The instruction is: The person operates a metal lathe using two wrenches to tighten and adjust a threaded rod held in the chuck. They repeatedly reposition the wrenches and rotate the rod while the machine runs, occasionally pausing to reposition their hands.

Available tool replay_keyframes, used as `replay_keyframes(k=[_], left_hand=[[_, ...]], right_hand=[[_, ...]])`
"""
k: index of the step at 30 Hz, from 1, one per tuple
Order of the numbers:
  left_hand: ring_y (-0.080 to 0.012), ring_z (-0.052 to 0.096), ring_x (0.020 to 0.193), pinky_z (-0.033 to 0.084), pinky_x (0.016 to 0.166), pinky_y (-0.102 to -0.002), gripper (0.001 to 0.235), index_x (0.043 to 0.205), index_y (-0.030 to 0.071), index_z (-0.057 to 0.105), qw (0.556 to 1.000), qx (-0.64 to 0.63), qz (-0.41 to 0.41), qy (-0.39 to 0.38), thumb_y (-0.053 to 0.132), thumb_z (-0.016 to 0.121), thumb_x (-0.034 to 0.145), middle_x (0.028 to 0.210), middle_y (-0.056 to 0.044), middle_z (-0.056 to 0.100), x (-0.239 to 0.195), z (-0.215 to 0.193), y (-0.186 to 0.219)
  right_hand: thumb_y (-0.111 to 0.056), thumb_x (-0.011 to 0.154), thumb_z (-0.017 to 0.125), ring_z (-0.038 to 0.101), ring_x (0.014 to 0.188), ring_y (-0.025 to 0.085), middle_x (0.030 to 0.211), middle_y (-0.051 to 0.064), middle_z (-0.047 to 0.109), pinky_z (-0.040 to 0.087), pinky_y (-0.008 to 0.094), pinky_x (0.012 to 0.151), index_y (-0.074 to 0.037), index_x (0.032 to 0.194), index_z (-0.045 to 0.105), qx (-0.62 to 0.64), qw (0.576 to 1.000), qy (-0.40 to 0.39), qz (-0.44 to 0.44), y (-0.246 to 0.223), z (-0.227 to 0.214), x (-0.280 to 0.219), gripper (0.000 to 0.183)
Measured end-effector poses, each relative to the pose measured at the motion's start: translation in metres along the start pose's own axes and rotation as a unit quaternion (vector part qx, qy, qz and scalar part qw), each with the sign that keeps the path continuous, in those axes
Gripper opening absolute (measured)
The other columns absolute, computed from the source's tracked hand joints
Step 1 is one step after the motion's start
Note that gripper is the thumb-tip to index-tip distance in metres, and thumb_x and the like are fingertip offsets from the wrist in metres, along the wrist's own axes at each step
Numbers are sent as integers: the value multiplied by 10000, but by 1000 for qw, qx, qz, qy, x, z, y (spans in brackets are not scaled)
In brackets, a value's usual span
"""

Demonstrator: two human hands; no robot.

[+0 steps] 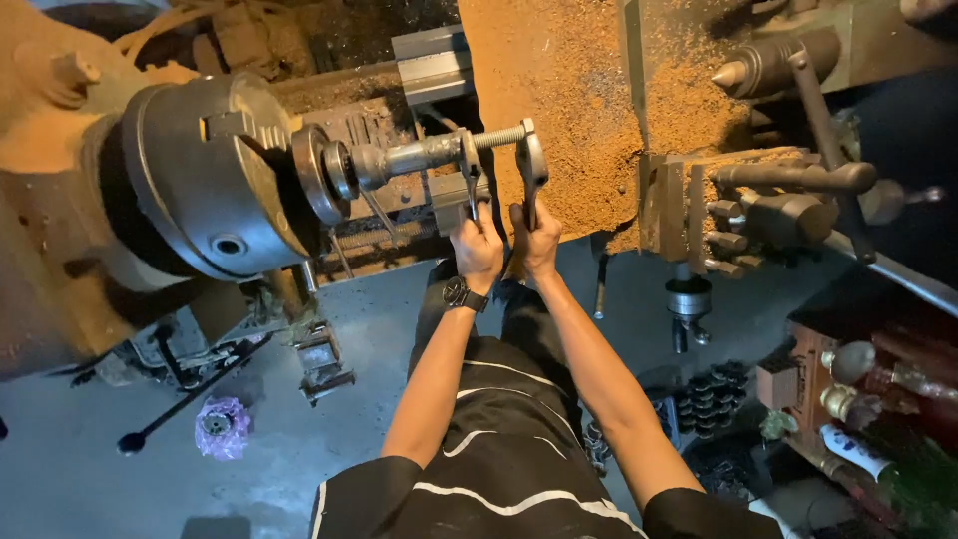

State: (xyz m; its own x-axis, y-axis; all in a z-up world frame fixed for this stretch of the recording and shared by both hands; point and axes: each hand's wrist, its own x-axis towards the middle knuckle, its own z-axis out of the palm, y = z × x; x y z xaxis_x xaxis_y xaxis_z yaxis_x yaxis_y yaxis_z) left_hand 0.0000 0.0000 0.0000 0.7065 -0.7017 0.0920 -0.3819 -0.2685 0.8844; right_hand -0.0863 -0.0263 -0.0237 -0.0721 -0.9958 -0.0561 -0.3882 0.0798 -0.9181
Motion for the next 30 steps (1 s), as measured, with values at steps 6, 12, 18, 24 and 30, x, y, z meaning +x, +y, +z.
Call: replay_keyframes(k=[6, 12, 18, 24, 30], left_hand=[[-368, 554, 431, 406, 349, -295, 309, 555, -28, 546, 999, 10, 34, -2, 57, 597, 847, 449, -232, 489, -1, 0, 0], [-382, 535, 401, 413, 346, -324, 328, 556, -12, 517, 999, 1, 45, 24, 99, 585, 857, 424, -197, 485, -4, 7, -12], [-295, 557, 377, 404, 317, -281, 316, 566, 116, 523, 986, 98, 109, 79, 279, 633, 813, 403, -96, 503, 3, 4, -3], [-362, 625, 505, 485, 439, -401, 589, 542, 7, 531, 984, 161, -73, 24, 480, 458, 885, 483, -205, 561, -14, -18, 35], [-366, 633, 566, 496, 510, -426, 523, 575, 30, 553, 979, 181, -66, 64, 478, 527, 846, 514, -198, 580, -26, 4, -5]], right_hand=[[-251, 854, 639, 370, 439, 89, 421, -6, 373, 330, 241, 469, -150, 555, 402, 24, 999, 21, 37, -15, 17, 19, 395], [-241, 867, 615, 387, 458, 86, 433, -9, 378, 336, 234, 499, -152, 520, 402, 46, 994, 7, 96, -24, 23, 29, 417], [-283, 807, 691, 545, 635, 124, 614, 13, 579, 432, 268, 598, -155, 708, 568, 64, 976, -128, 166, -19, -2, 28, 202], [-219, 684, 701, 665, 747, 234, 717, 137, 624, 576, 331, 577, -65, 755, 553, 35, 960, -190, 203, -42, -17, 16, 225], [-367, 719, 695, 625, 546, 155, 513, 36, 566, 462, 283, 538, -150, 590, 546, -33, 958, -210, 191, -1, -12, 18, 293]])
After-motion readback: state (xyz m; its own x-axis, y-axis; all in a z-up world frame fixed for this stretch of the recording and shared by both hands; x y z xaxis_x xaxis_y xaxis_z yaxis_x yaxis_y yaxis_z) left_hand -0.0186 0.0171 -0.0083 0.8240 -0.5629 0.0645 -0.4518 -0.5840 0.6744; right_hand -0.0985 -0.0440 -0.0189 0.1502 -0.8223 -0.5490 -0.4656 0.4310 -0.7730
